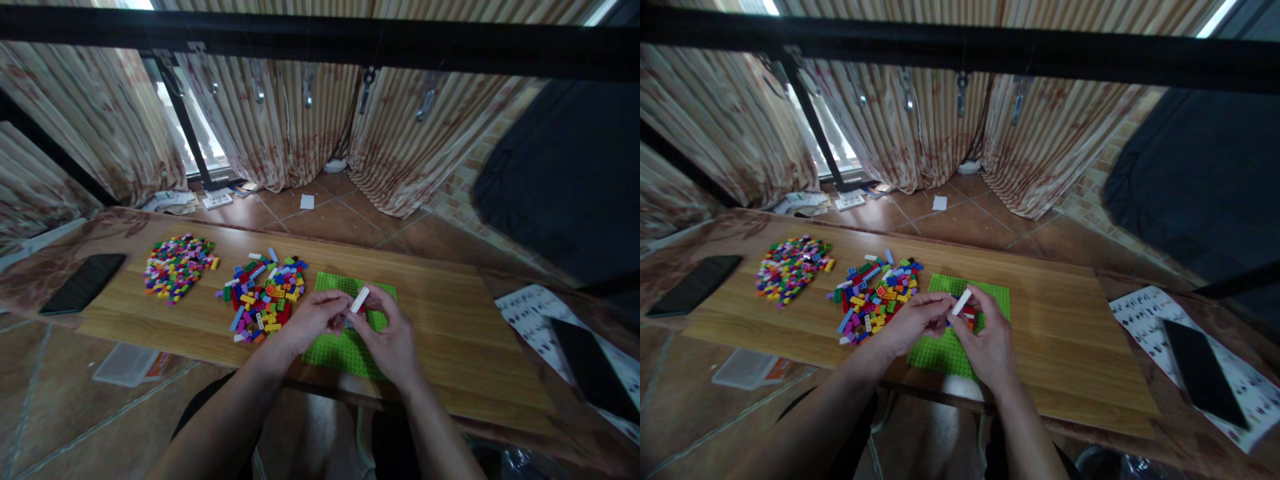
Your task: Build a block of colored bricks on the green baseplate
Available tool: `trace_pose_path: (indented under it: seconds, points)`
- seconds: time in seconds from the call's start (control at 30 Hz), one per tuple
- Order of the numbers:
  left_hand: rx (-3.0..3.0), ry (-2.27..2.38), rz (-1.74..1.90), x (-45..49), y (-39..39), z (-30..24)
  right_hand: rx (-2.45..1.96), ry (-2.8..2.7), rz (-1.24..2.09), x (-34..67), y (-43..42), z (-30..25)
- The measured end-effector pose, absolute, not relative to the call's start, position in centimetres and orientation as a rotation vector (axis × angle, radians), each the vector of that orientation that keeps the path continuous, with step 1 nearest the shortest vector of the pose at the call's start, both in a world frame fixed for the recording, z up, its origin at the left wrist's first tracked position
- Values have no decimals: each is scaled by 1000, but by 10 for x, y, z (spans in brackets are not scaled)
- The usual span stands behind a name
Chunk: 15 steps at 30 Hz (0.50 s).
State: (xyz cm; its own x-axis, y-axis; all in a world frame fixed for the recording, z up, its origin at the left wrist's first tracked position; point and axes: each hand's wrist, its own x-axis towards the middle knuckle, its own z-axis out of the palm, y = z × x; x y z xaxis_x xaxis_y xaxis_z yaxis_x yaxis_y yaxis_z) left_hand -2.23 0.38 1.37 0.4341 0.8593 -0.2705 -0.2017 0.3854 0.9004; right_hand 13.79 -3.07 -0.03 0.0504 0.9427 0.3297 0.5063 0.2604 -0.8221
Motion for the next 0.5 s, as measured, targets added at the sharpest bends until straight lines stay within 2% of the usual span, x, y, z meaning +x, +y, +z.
trace_pose_path:
  seconds: [0.2, 0.5]
  points:
    - [1334, 1364, 1093, -53, 36, -3, -1504, -1815, 442, 153, -22, -9]
    - [1562, 1283, 1000, -35, 35, -22, -1528, -2022, 412, 143, -8, -21]
